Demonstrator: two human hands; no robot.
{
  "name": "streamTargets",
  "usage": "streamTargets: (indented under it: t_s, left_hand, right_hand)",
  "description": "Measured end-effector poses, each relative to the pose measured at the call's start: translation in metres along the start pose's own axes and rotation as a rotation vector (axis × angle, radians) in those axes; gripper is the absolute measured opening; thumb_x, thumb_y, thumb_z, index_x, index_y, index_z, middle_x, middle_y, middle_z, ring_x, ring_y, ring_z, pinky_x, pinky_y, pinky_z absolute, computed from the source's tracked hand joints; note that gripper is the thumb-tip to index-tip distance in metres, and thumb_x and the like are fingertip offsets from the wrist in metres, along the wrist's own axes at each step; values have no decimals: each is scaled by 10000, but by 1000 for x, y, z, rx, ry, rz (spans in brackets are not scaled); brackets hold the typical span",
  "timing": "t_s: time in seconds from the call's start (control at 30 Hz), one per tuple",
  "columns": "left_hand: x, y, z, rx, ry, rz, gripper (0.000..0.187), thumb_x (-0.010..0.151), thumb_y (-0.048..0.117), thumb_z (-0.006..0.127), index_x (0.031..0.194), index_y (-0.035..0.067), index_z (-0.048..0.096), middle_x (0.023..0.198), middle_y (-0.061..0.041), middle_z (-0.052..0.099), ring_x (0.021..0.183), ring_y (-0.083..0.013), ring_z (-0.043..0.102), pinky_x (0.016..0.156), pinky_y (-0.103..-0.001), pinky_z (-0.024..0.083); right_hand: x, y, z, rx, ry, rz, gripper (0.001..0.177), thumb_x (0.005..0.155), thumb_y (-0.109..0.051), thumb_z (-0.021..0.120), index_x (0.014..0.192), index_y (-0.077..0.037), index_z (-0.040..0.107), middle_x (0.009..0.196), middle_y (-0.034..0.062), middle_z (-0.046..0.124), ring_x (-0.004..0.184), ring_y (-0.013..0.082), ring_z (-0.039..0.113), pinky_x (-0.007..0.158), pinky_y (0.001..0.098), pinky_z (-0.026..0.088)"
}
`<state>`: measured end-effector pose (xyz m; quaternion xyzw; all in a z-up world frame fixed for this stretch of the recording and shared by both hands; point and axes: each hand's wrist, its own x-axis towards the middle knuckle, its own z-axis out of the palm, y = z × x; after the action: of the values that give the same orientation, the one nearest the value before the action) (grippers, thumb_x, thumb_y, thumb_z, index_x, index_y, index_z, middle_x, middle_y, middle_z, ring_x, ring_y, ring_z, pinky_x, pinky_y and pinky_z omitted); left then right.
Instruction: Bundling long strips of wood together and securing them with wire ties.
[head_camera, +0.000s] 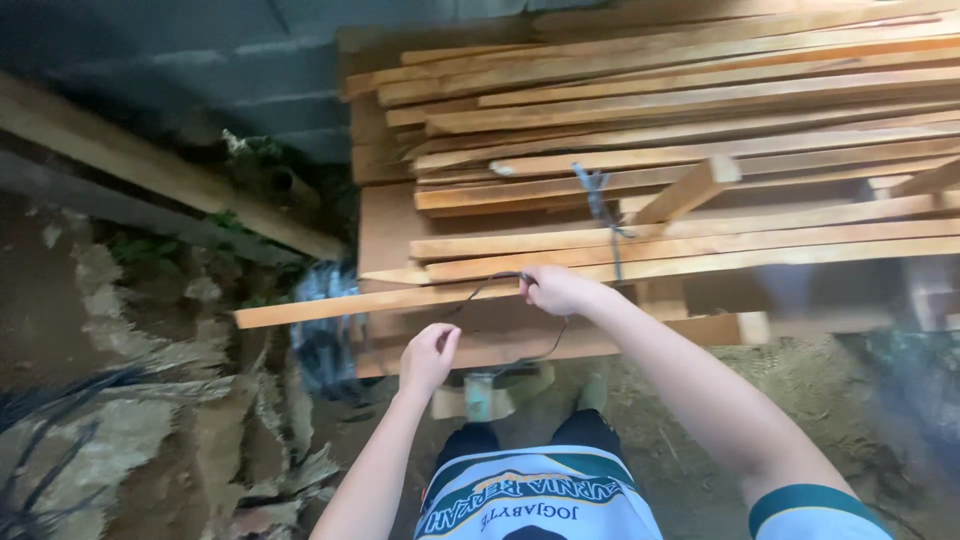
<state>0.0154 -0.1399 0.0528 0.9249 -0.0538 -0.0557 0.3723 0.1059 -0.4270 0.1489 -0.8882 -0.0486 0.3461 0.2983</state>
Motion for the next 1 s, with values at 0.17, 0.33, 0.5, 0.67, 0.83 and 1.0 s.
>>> streamTargets:
  t_s: [0.17,0.33,0.5,0.67,0.83,1.0]
  left_hand:
    - [39,121,55,-8,12,195,187,1022,348,623,992,206,741,939,-37,747,941,-268,731,814,-381,589]
    - [76,240,135,-56,-70,191,213,1014,410,619,1009,237,743,937,-13,745,938,-255,730,796,-388,598]
    - [103,338,194,-21,-404,140,240,989,315,626,1153,184,742,1083,-120,752,1024,-371,717,886,-472,567]
    - [126,367,253,86,-539,103,338,975,372,625,1211,150,719,1152,-105,759,1145,-348,693,988,-488,533]
    - [142,398,292,173,-619,111,405,931,424,651,1219,147,718,1200,-87,753,1223,-339,658,1047,-486,507]
    - [158,426,351,424,-666,199,552,878,546,691,1271,158,711,1353,-99,683,1323,-353,593,1114,-493,466]
  right_hand:
    - [-33,89,-63,-96,84,-98,230,925,-136,465,983,-158,686,868,18,797,954,281,755,885,413,564]
    - [-73,212,-120,58,184,-110,282,926,-114,447,857,-195,709,755,28,764,769,265,738,780,383,554]
    - [-129,315,-124,456,311,-74,333,914,-3,359,881,-96,677,758,66,732,601,209,625,590,298,490]
    - [-155,398,-109,771,416,25,277,913,20,388,960,-79,643,762,73,691,460,122,517,432,230,397]
    - [-178,466,-82,1138,674,140,226,969,-19,440,1053,-59,646,722,107,661,385,89,442,359,227,327]
    - [-196,520,-70,1282,1026,234,263,1107,-209,393,1159,-115,632,657,64,610,391,97,446,363,194,297]
